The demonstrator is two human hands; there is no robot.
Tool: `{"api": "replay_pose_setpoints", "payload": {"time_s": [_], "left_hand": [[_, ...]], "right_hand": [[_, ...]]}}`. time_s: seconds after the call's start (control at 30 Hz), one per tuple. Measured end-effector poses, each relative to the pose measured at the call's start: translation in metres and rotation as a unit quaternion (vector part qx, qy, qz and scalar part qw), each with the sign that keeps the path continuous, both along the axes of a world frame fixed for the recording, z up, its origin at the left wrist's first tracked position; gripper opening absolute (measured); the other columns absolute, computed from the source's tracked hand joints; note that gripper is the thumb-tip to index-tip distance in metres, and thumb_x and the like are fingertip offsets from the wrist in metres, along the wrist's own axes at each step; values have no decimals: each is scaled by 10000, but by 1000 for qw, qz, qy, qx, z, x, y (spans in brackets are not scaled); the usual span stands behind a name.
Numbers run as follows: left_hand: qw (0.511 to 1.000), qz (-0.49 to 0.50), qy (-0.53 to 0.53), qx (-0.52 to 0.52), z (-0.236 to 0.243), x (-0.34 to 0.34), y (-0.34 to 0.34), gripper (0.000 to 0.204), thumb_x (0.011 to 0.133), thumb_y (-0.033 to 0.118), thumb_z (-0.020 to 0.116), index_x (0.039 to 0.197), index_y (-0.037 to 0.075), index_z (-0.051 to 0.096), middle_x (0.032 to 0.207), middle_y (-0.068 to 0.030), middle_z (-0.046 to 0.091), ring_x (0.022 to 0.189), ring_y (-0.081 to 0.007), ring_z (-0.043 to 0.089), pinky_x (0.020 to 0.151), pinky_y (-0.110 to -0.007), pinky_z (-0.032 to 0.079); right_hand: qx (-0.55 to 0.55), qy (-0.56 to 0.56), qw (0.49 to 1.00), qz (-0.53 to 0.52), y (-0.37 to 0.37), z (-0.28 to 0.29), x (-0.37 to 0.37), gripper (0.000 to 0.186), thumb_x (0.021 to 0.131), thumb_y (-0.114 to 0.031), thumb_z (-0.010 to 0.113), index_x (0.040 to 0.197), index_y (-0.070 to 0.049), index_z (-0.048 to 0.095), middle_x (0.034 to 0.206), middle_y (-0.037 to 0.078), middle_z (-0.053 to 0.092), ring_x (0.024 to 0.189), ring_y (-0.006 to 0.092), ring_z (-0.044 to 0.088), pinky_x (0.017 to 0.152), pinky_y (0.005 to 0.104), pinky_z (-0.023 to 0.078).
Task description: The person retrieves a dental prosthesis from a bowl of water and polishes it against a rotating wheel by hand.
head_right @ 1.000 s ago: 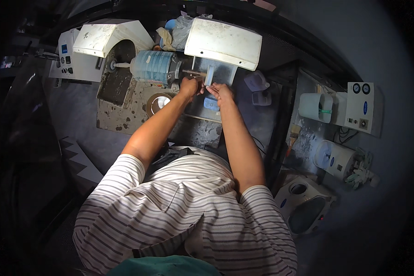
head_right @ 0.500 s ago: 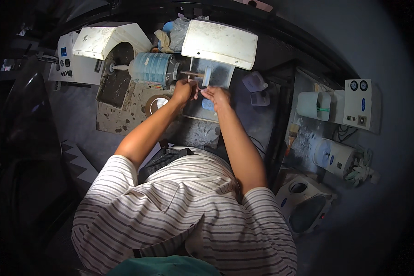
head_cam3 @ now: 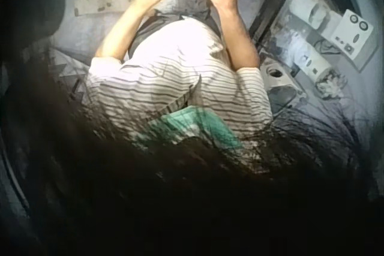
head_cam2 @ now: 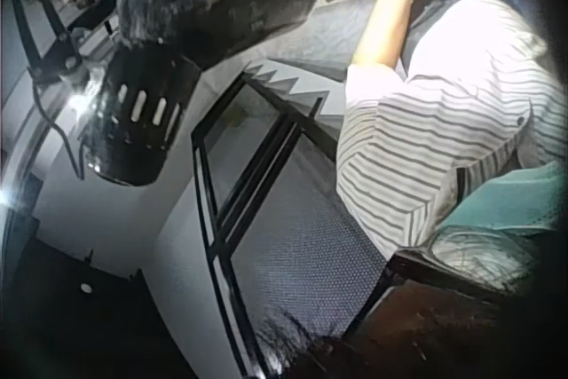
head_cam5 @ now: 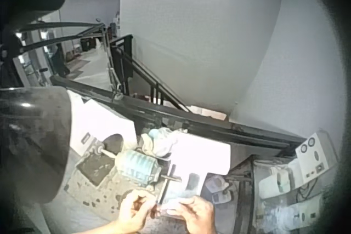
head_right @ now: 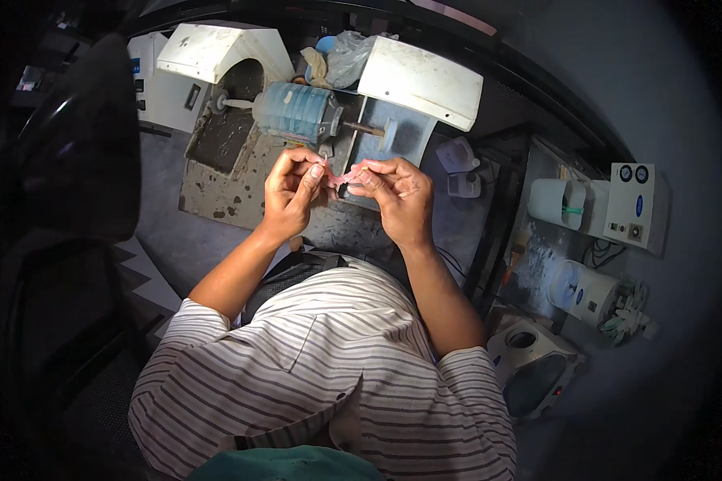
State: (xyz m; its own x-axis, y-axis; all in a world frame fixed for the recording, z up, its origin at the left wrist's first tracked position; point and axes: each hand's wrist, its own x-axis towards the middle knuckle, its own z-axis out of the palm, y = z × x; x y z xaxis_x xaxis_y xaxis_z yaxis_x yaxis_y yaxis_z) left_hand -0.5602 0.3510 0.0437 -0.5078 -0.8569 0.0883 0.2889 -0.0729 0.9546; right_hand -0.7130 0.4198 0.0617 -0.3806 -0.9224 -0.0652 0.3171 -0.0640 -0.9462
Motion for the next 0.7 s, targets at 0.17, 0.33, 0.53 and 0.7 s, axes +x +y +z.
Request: {"api": "replay_pose_setpoints", "payload": {"time_s": [0.17,0.33,0.53,0.7], "left_hand": [[999,8,46,22,18,18,4,134,909,91,483,1005,7,442,743,-80,579,583,-111,571,465,-201,440],[995,2,82,53,23,33,6,126,913,97,473,997,8,442,742,-87,578,587,-118,577,464,-203,448],[995,-9,77,57,24,47,8,122,918,114,472,972,7,452,740,-86,580,586,-117,582,460,-198,447],[996,-17,73,54,26,57,9,131,919,132,476,950,5,463,738,-85,587,582,-112,582,458,-195,446]], "right_hand": [[-27,25,999,18,0,25,17,54,823,54,562,874,73,560,869,159,624,797,190,636,672,307,580],[-28,44,998,28,1,36,30,72,817,51,573,881,85,566,862,159,626,785,182,638,670,291,575],[-33,39,998,34,1,42,40,79,809,57,582,877,94,566,834,153,625,762,178,639,660,285,574],[-33,46,998,38,2,43,47,89,805,54,589,879,98,568,834,153,624,742,171,638,648,276,572]]}}
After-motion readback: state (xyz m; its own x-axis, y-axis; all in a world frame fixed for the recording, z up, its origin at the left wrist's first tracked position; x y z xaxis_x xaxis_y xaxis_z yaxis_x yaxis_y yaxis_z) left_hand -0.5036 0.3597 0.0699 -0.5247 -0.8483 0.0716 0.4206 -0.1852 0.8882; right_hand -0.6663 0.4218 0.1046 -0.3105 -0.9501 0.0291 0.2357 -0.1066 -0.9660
